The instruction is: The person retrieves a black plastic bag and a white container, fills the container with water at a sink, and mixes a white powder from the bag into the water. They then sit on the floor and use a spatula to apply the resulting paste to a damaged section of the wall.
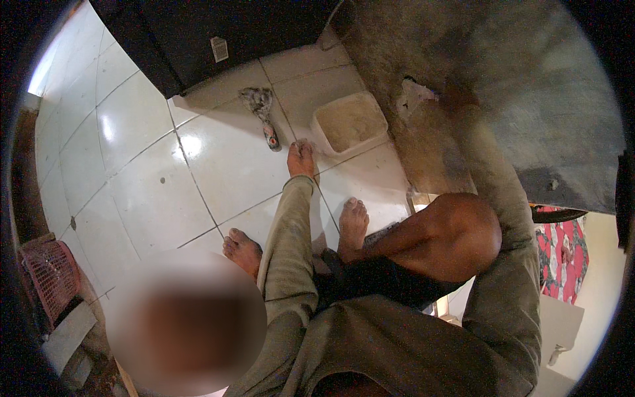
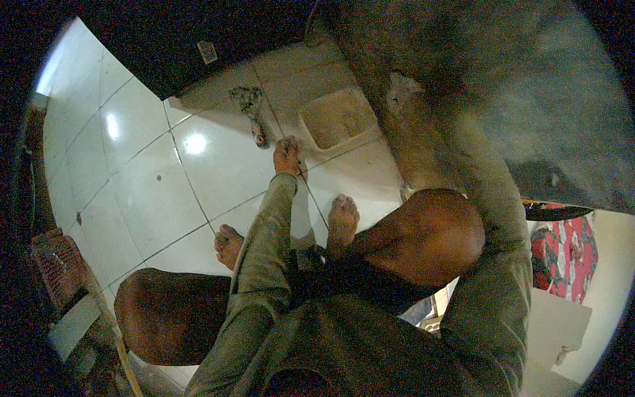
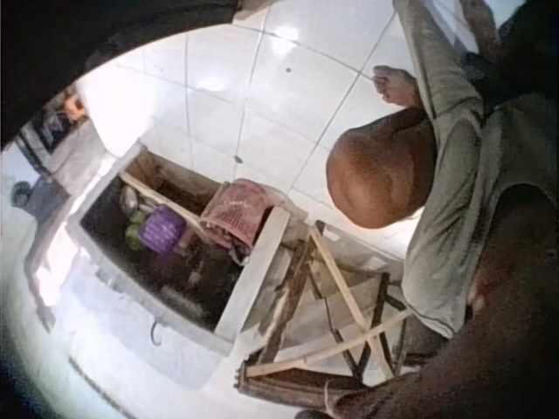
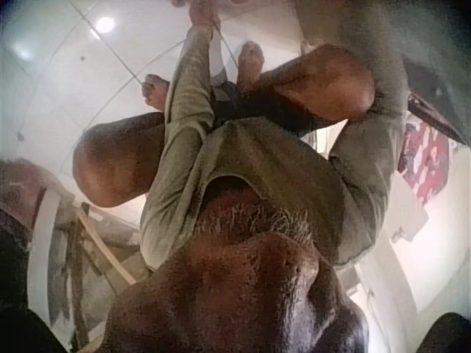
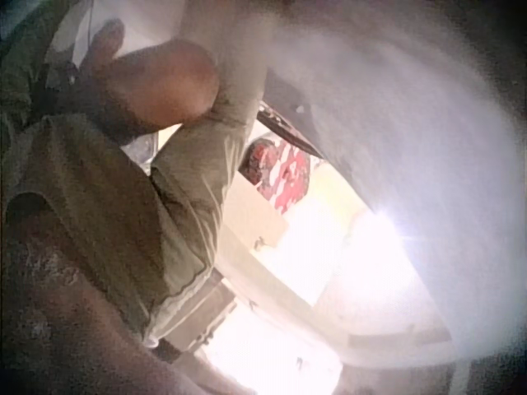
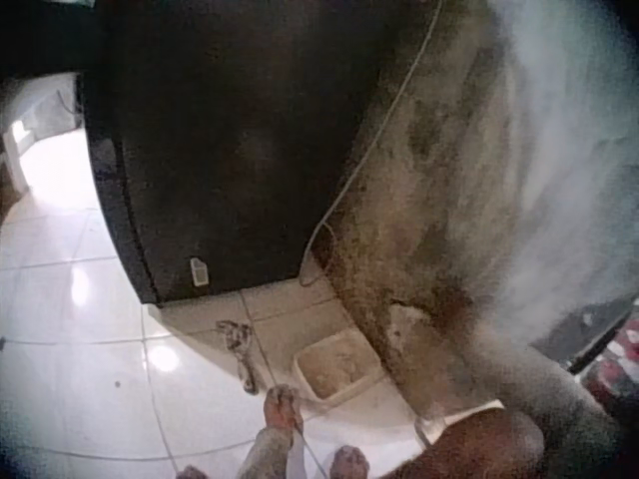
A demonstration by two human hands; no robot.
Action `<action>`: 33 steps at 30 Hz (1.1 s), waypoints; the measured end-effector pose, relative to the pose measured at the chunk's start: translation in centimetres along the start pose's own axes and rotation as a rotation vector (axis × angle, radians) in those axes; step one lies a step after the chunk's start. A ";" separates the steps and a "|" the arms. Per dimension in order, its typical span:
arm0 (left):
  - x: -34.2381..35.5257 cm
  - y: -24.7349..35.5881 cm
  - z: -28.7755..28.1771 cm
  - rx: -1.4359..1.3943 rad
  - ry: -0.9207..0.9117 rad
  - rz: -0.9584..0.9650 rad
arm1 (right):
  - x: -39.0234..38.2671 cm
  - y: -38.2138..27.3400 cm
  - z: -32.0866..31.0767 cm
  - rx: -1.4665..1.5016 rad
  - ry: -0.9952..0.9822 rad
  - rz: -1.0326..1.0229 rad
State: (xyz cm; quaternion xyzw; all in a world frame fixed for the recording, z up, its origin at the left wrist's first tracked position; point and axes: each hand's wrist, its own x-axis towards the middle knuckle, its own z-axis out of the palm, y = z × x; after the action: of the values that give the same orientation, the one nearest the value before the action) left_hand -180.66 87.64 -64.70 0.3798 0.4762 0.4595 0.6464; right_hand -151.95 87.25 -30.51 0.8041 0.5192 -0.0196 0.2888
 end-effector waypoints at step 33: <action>0.0 2.8 -0.7 0.387 -0.078 0.107 | -5.4 -7.9 16.1 0.844 0.523 0.221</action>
State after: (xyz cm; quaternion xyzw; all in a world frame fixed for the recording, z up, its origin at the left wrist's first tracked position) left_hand -182.00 88.45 -62.26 0.5391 0.5094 0.3783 0.5539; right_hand -156.82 77.34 -45.62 0.8788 0.4329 0.0049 -0.2005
